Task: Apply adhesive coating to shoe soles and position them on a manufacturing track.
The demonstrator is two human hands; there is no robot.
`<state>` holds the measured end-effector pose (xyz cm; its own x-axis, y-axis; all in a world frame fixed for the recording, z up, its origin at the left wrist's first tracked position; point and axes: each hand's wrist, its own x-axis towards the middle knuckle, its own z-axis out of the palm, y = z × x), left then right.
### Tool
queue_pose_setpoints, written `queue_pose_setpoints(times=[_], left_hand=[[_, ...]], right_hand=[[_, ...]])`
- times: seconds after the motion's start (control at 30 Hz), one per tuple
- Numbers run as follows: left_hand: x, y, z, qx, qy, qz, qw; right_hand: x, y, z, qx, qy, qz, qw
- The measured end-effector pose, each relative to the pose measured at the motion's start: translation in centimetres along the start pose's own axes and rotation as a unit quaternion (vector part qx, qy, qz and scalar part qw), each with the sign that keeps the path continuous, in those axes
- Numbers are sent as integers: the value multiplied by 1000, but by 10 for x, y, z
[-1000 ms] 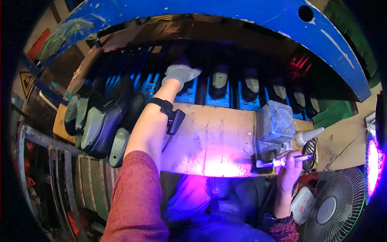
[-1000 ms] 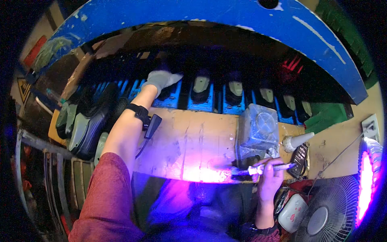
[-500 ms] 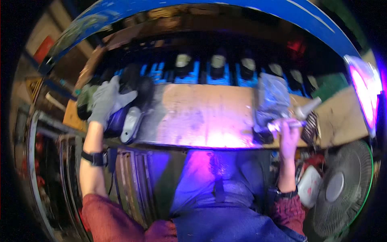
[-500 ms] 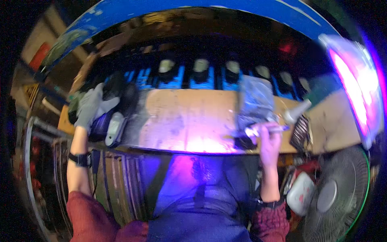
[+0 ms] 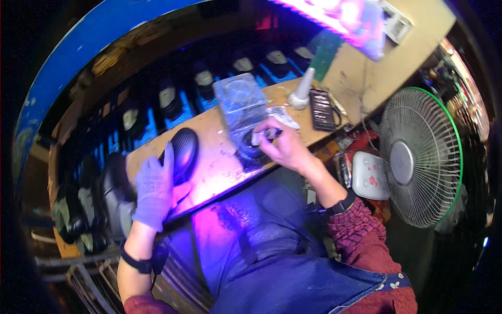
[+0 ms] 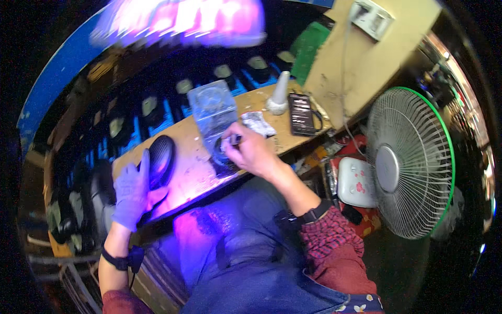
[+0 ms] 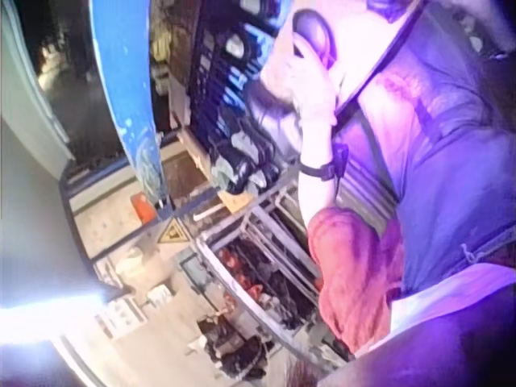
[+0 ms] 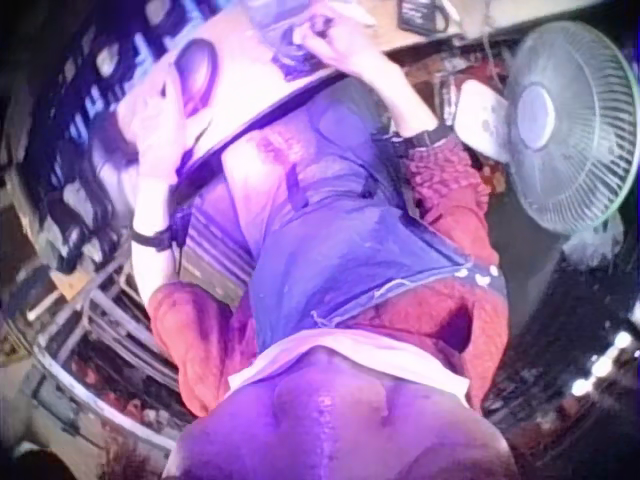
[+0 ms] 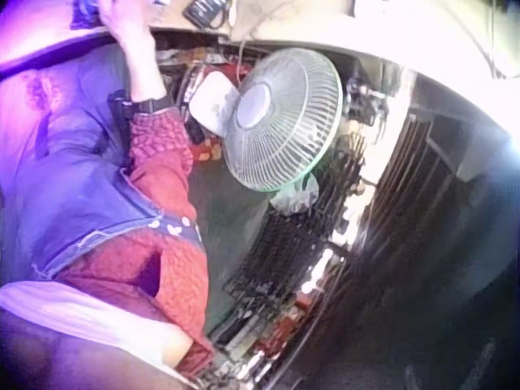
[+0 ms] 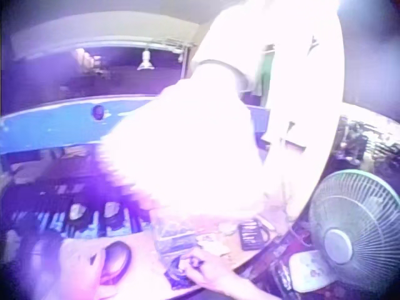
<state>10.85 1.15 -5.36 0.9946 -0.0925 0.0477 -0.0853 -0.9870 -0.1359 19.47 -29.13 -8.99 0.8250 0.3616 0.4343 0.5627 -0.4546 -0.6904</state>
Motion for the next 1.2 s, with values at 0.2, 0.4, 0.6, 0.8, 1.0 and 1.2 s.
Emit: queue_pose_setpoints(times=[0.2,0.4,0.6,0.8,1.0,1.2], left_hand=[[24,-9,-12,11,-140,4,990],[15,4,-52,-115,-49,-192,973],[-23,-2,-6,-575,217,-180,768],[-74,-12,92,-411,361,-109,830],[-121,33,87,-400,280,-36,872],[-139,42,79,-319,289,12,903]], right_hand=[[1,-7,-7,-5,-12,12,1000],[-5,-4,-5,22,1,46,999],[-7,-9,-7,13,31,37,999],[-28,6,19,85,99,58,990],[-35,-17,36,391,101,137,904],[24,-76,118,400,-53,183,897]])
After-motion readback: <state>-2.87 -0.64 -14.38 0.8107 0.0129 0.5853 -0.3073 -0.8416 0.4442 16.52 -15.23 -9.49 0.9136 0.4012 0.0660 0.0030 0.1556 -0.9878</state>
